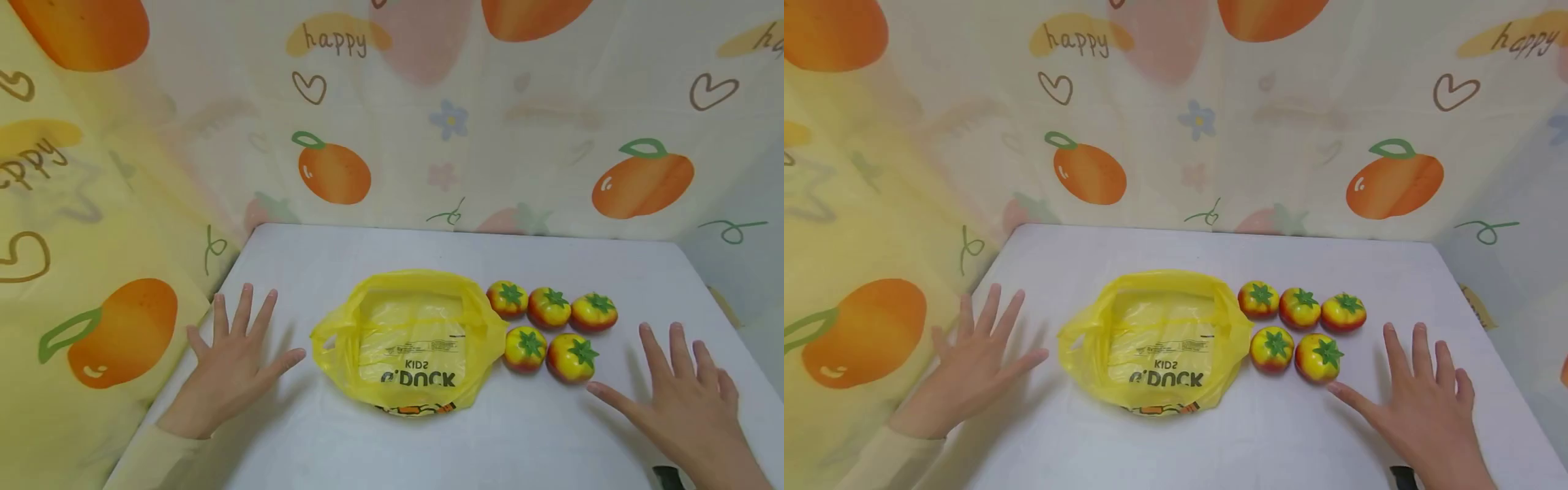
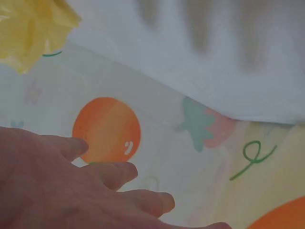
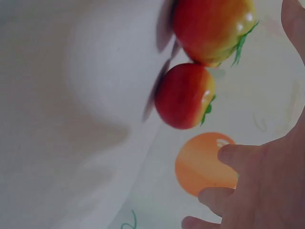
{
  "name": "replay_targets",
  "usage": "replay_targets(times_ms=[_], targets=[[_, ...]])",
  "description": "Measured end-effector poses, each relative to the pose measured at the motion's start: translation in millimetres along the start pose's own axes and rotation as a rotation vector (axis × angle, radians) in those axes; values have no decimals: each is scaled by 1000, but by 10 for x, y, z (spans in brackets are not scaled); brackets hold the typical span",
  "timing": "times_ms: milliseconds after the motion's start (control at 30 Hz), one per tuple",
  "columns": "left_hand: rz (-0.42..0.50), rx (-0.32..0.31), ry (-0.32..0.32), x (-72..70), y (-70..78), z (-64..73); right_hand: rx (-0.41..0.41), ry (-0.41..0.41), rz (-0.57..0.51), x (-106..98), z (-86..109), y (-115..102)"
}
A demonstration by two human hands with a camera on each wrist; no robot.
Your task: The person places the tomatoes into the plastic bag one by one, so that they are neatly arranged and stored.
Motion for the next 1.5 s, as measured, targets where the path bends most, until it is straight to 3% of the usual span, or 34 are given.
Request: replay_targets(times_ms=[300, 567, 800, 1233, 1500], targets=[[167, -33, -146, 167, 438, -223, -75, 52, -73, -87, -31, -283], [249, -41, -235, 352, 752, -327, -106, 3, -85, -77, -60, -514], [266, -54, -257, 417, 837, -428, -146, -11, -113, -84, -49, -668], [239, -80, -417, 447, 898, -452, -215, -51, -148, -49, -72, -864], [217, -64, -424, 458, 942, -447, -193, -133, -162, 21, -107, -903]])
Point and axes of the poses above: each hand's wrist, its own z-axis away from the middle knuckle, its own x-axis out of the palm, y = z × x, the point moved 9 cm from there along -z, towards the middle knuckle, and after that the axes turned 11 degrees about y, right-handed, at the moved point
